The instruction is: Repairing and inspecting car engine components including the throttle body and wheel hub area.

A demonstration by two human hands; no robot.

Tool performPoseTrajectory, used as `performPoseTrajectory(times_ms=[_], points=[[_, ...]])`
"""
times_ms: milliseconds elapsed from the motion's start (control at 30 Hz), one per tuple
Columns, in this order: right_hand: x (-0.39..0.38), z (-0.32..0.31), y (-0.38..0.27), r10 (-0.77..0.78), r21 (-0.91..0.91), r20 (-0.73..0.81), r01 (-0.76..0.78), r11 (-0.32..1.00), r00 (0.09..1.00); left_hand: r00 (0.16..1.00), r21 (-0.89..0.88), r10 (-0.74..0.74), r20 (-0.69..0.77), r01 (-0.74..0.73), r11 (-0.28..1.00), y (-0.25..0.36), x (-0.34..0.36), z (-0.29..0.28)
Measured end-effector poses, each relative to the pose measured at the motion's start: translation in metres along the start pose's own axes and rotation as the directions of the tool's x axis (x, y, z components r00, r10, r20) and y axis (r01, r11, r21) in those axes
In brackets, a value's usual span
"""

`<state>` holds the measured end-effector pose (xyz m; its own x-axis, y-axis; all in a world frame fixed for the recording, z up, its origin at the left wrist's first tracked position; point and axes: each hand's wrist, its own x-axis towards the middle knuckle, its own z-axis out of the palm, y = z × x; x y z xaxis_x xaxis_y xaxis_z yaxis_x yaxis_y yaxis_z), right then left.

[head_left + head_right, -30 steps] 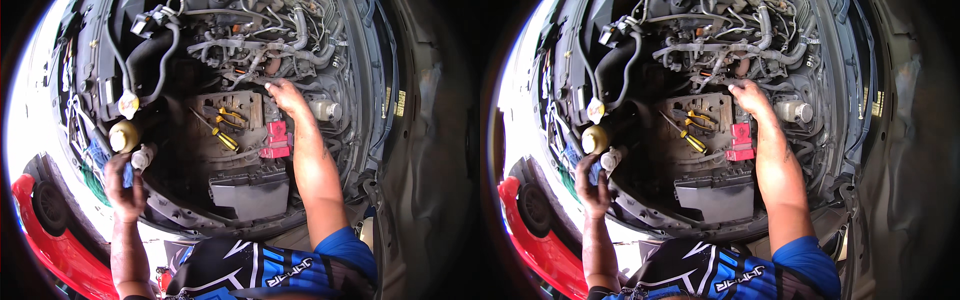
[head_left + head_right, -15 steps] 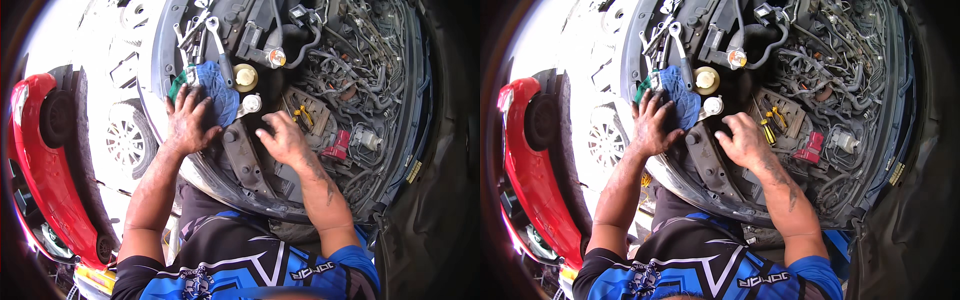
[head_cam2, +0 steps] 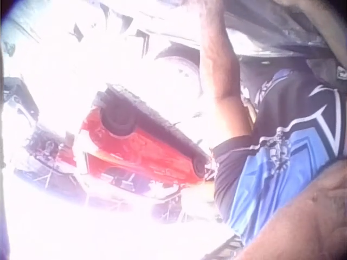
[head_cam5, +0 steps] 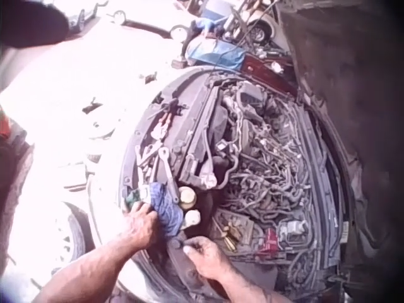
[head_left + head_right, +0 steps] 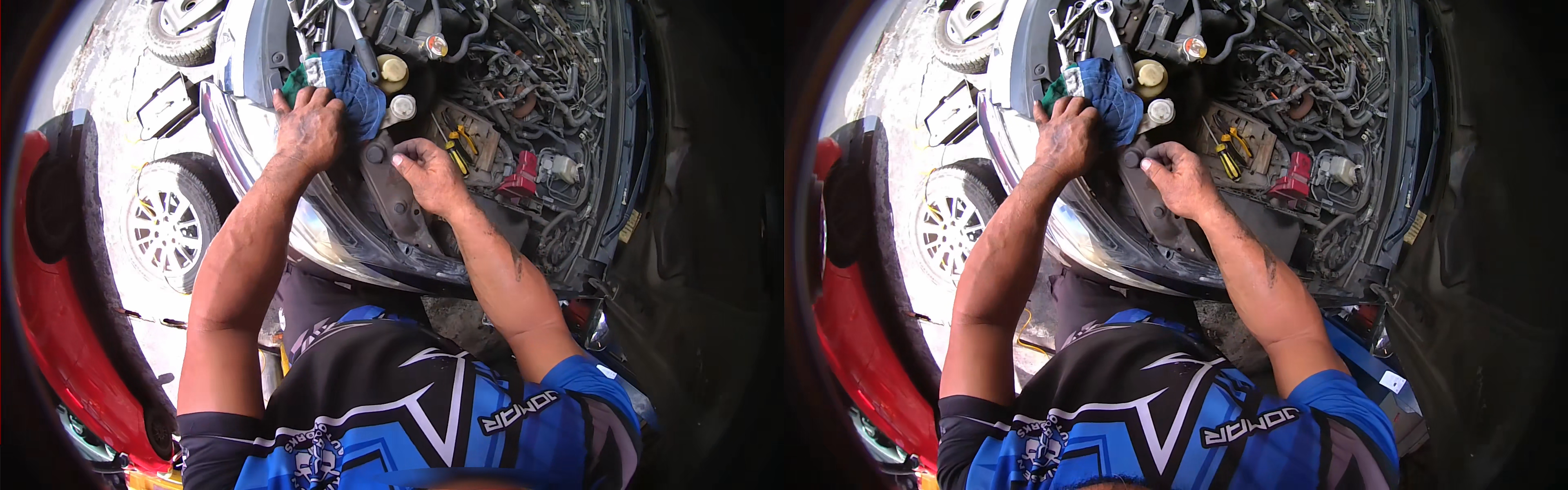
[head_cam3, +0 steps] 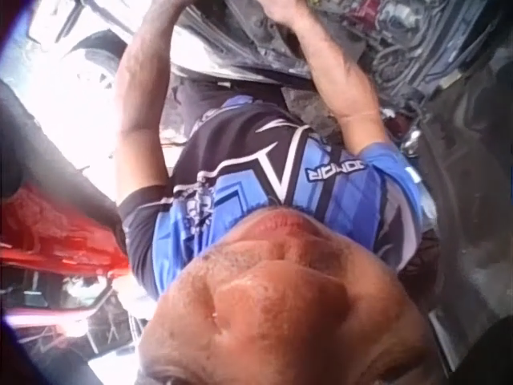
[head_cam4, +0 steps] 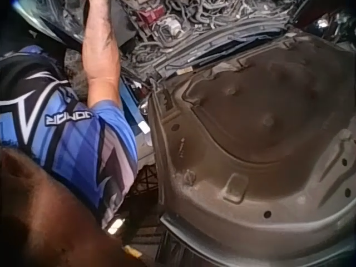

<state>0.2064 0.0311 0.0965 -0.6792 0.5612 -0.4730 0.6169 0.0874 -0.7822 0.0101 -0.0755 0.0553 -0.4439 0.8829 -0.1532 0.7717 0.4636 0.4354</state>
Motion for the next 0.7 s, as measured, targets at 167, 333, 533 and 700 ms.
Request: performPoseTrajectory(times_ms=[167, 333, 533, 700], points=[[-0.009, -0.021, -0.005, 0.311, 0.660, 0.068, -0.276, 0.699, 0.948, 0.949, -0.714, -0.163, -0.269, -0.083, 0.695, 0.011, -0.041, -0.028], [0.005, 0.020, -0.005, -0.260, 0.712, 0.150, 0.078, 0.698, 0.954, 0.974, -0.752, -0.011, -0.228, -0.169, 0.637, 0.092, -0.087, -0.020], [0.005, 0.003, -0.002, -0.184, 0.038, 0.151, 0.180, 0.983, 0.971, 0.924, -0.939, -0.274, 0.267, 0.186, -0.289, 0.106, -0.066, -0.002], [-0.014, -0.030, -0.024, -0.052, -0.677, 0.199, 0.176, 0.715, 0.979, 0.949, -0.973, -0.241, -0.201, -0.223, -0.065, 0.139, -0.118, -0.029]])
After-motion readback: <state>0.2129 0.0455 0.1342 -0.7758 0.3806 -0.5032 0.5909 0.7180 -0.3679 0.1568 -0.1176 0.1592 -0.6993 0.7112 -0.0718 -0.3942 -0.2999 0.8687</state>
